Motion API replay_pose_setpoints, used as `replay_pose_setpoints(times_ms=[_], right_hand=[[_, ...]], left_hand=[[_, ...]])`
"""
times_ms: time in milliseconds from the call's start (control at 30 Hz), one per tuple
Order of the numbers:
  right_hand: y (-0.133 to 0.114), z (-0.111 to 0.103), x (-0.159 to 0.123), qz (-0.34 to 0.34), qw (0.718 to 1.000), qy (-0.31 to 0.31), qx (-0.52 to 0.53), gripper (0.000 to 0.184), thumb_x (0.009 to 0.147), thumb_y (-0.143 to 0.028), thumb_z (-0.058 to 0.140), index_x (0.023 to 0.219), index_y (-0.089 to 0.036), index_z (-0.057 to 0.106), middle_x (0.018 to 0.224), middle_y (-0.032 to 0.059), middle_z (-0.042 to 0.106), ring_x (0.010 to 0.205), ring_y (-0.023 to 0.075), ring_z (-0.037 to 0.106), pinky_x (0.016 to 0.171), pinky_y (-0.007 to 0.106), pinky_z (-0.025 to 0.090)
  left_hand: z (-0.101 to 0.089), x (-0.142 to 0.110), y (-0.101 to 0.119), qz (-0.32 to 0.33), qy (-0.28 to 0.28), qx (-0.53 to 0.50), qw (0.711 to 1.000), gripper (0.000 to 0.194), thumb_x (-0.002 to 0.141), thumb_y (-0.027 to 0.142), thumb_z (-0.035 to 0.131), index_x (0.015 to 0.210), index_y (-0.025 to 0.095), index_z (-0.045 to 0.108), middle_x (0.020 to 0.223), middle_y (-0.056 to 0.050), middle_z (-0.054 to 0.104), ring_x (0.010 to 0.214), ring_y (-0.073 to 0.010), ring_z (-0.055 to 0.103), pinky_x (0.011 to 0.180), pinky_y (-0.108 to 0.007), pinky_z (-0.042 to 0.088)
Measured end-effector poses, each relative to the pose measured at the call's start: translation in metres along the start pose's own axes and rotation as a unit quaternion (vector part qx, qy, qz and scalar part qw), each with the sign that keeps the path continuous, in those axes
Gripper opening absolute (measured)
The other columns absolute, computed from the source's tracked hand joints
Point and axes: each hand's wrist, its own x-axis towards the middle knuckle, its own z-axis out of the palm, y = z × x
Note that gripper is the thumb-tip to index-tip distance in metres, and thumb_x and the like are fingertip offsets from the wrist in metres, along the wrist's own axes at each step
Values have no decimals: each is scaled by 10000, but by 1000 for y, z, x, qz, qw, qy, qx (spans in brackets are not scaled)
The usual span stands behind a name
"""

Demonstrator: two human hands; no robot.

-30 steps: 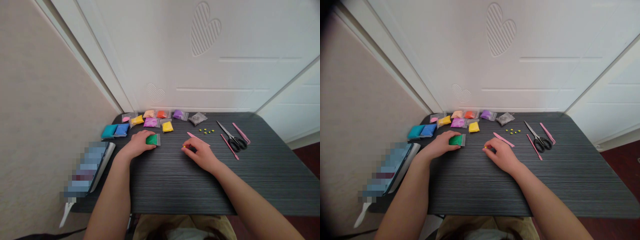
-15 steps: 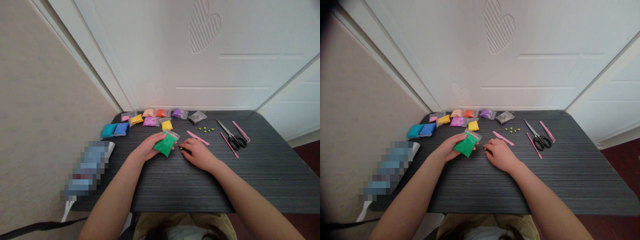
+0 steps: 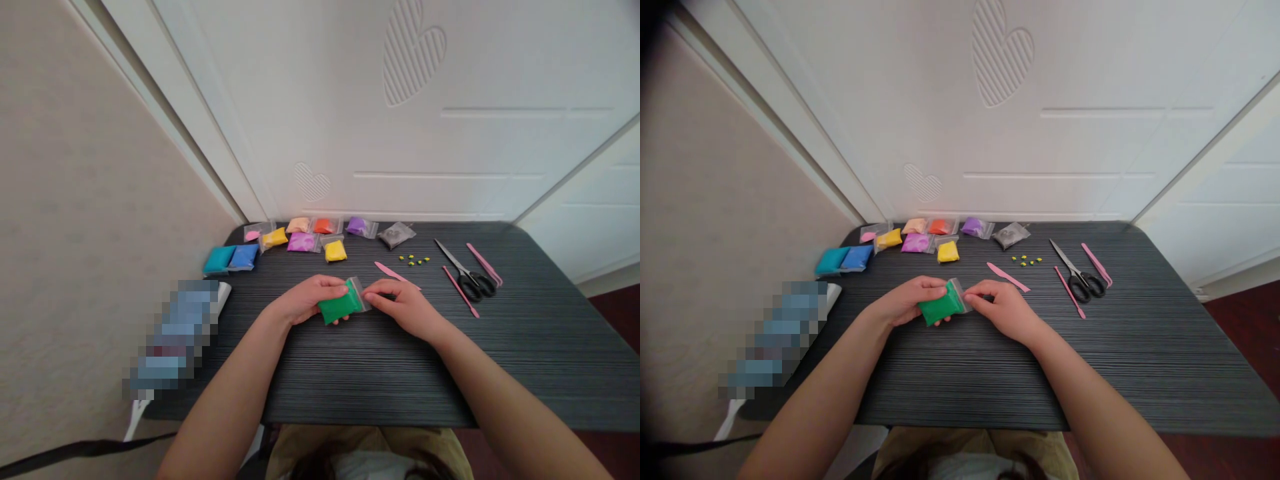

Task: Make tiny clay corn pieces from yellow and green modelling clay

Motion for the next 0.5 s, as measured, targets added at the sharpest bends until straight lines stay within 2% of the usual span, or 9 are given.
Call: replay_pose_setpoints(times_ms=[167, 500], right_hand=[[-5, -1, -2, 22, 1000, -2, 15, 189, 782, -290, 499, 829, -197, 656, 848, 13, 659, 807, 154, 583, 768, 304, 444], [-5, 2, -2, 37, 999, 8, 29, 150, 762, -294, 526, 766, -186, 631, 761, -1, 636, 737, 142, 563, 711, 277, 427]], left_hand=[[0, -3, 2, -10, -19, 45, 999, 275, 746, 358, 561, 863, 112, 593, 757, -104, 643, 626, -155, 602, 533, -234, 476], [2, -1, 1, 15, 10, 54, 998, 248, 737, 333, 576, 867, 121, 582, 733, -68, 617, 603, -130, 575, 535, -224, 464]])
